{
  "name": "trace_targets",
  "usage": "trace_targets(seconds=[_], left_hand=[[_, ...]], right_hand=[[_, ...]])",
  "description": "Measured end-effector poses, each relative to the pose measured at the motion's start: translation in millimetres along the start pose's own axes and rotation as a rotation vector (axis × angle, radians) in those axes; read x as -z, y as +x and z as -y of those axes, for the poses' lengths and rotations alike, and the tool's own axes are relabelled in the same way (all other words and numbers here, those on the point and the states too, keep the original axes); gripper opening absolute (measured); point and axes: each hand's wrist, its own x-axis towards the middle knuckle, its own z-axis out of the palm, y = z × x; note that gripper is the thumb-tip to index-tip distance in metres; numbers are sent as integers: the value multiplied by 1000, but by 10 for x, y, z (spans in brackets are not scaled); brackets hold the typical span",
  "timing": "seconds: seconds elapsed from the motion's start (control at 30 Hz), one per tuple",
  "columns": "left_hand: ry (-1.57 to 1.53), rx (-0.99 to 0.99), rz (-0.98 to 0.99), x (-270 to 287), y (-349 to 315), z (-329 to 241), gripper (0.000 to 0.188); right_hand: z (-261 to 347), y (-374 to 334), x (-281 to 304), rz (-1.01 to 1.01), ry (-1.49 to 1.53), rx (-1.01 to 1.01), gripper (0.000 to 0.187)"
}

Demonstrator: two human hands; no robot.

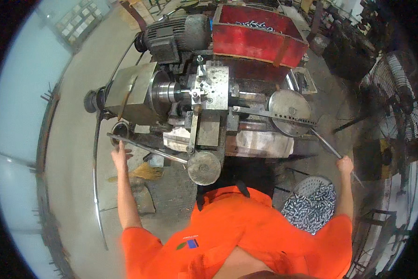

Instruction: The person operates a metal forming machine by inserting small metal pieces into the machine and using a long metal rod to push them through. The person repeatedly cycles the machine and collects the formed metal pieces into a red bin.

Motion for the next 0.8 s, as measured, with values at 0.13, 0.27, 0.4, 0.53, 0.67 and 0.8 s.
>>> trace_targets(seconds=[0.13, 0.27, 0.4, 0.53, 0.67, 0.8], left_hand=[[-46, 79, -68, -282, -4, 62, 47], [-279, -25, -152, -547, 29, 184, 28], [-200, 43, -178, -565, -44, 87, 26], [-165, 29, -176, -528, -2, 138, 26], [-128, -32, -164, -487, 151, 282, 31], [-99, 46, -90, -478, 49, 52, 35]], right_hand=[[308, -917, 254, 133, 161, 90, 27], [516, -1932, 328, 503, 740, 49, 29], [1062, -2406, 416, 681, 1202, -239, 38], [1309, -2528, 592, 698, 1376, -313, 38], [1402, -2555, 642, 705, 1414, -302, 38], [1154, -2465, 435, 536, 1166, -64, 30]])
